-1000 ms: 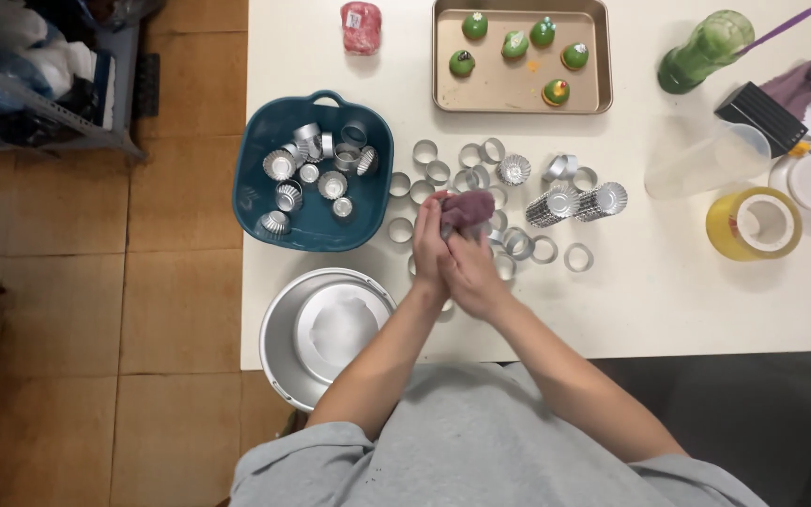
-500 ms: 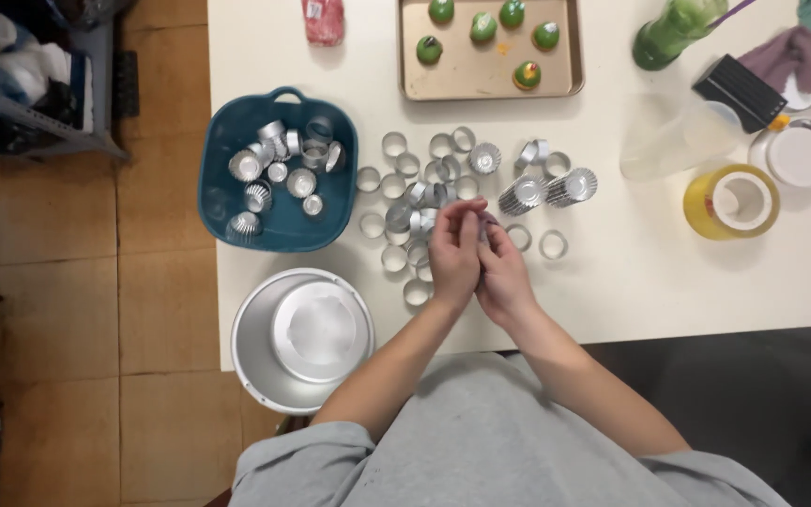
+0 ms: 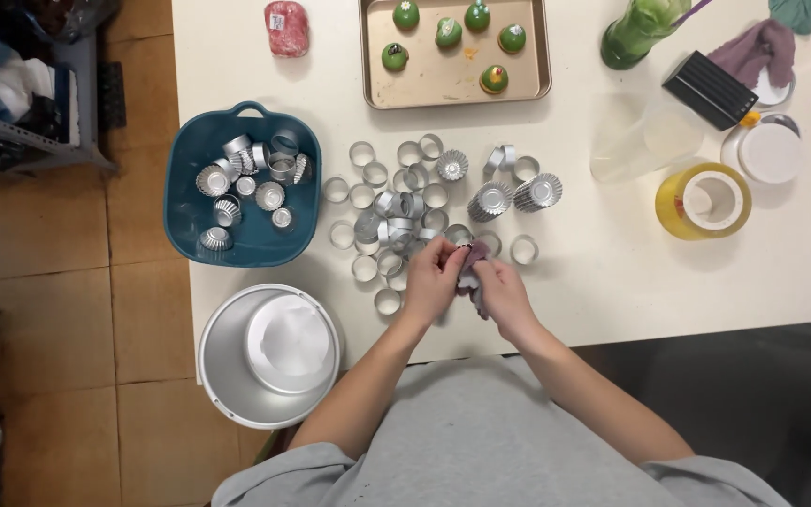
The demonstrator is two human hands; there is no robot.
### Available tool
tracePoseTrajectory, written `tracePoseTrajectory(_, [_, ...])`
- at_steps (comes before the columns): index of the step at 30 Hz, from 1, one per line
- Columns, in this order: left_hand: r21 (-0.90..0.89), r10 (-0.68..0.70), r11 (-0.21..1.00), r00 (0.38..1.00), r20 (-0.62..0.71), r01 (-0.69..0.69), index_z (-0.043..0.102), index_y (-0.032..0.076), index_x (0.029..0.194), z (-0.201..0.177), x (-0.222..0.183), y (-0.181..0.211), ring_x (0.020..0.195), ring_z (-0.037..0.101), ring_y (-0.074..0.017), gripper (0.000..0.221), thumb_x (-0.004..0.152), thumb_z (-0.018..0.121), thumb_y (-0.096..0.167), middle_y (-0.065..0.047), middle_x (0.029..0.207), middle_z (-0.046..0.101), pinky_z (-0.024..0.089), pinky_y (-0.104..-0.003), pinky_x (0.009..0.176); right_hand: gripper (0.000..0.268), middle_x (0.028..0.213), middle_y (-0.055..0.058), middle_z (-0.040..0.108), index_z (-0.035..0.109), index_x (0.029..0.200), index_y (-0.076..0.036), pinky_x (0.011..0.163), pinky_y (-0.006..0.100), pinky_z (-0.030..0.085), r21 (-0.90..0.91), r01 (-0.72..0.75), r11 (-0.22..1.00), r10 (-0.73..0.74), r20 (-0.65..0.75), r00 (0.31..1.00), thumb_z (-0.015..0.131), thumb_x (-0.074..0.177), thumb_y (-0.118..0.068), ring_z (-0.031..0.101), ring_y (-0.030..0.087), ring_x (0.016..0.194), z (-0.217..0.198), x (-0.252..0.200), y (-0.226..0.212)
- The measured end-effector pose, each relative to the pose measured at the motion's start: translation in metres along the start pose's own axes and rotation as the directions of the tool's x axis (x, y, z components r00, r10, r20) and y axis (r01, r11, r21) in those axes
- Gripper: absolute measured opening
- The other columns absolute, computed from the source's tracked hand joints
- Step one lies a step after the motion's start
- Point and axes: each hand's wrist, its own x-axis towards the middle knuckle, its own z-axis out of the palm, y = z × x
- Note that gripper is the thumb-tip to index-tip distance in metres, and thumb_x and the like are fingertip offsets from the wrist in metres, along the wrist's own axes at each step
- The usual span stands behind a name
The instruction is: Wipe down small metal baking molds with a cloth and organize them into a basket.
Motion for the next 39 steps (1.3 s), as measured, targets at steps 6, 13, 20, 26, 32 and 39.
tracePoseTrajectory(6, [0.090, 0.068, 0.993, 0.991, 0.115, -0.079, 0.064, 0.002, 0.096, 0.030, 0.013, 0.000, 0.061, 0.066, -0.0247, 0.015, 0.094, 0.068, 0.017, -0.012, 0.072, 0.070, 0.049, -0.036, 0.057, 0.017, 0.070, 0.004, 0.064, 0.066, 0.100, -0.005, 0.041, 0.025, 0.040, -0.151, 0.202, 0.968, -0.198, 0.042, 0.979, 0.052, 0.097, -0.015, 0.052, 0.009, 0.048, -0.048, 0.016, 0.024])
tracePoseTrajectory(13, [0.426, 0.106, 0.881, 0.965, 0.241, -0.204, 0.061, 0.006, 0.107, 0.054, 0.033, 0.025, 0.083, 0.070, -0.0403, 0.018, 0.092, 0.064, 0.016, -0.016, 0.088, 0.074, 0.053, -0.049, 0.066, 0.011, 0.071, 0.003, 0.062, 0.063, 0.102, -0.009, 0.040, 0.025, 0.038, 0.102, -0.040, 0.994, 0.016, 0.217, 0.976, 0.057, 0.099, -0.018, 0.053, 0.009, 0.050, -0.089, 0.050, 0.034])
tracePoseTrajectory(20, [0.590, 0.055, 0.804, 0.998, 0.044, -0.070, 0.061, 0.009, 0.107, 0.062, 0.094, 0.005, 0.080, 0.071, -0.0402, 0.022, 0.097, 0.064, 0.028, -0.017, 0.082, 0.074, 0.053, -0.051, 0.069, 0.039, 0.062, 0.006, 0.061, 0.064, 0.086, 0.000, 0.038, 0.029, 0.041, 0.082, -0.127, 0.989, 0.127, 0.003, 0.992, 0.052, 0.105, -0.032, 0.053, 0.012, 0.044, -0.120, 0.043, 0.023])
tracePoseTrajectory(26, [0.629, 0.002, 0.777, 0.999, -0.046, 0.028, 0.060, 0.008, 0.118, 0.049, 0.104, 0.019, 0.073, 0.070, -0.0380, 0.044, 0.092, 0.071, 0.041, -0.014, 0.071, 0.071, 0.052, -0.049, 0.065, 0.041, 0.053, 0.006, 0.056, 0.068, 0.087, 0.002, 0.033, 0.032, 0.037, -0.028, -0.172, 0.985, 0.173, 0.055, 0.983, 0.050, 0.103, -0.031, 0.047, 0.014, 0.034, -0.129, 0.021, 0.015])
tracePoseTrajectory(32, [0.439, 0.050, 0.893, 0.949, -0.311, 0.097, 0.071, 0.008, 0.103, -0.080, 0.085, -0.008, 0.068, 0.072, -0.0289, 0.025, 0.093, 0.071, 0.032, -0.011, 0.073, 0.071, 0.055, -0.041, 0.066, 0.032, 0.065, 0.012, 0.058, 0.069, 0.095, 0.001, 0.041, 0.032, 0.046, -0.265, 0.020, 0.964, 0.047, 0.245, 0.968, 0.053, 0.099, -0.026, 0.057, 0.019, 0.045, -0.106, 0.018, 0.014])
tracePoseTrajectory(39, [0.859, 0.017, 0.450, 0.960, -0.281, 0.244, 0.072, 0.010, 0.113, -0.274, 0.101, -0.104, 0.103, 0.069, -0.0368, 0.029, 0.087, 0.076, 0.022, -0.017, 0.110, 0.071, 0.055, -0.048, 0.085, 0.048, 0.114, 0.010, 0.063, 0.067, 0.118, 0.004, 0.079, 0.027, 0.052, -0.123, 0.470, 0.874, -0.392, 0.394, 0.831, 0.062, 0.101, -0.041, 0.062, 0.015, 0.098, -0.096, 0.030, 0.036])
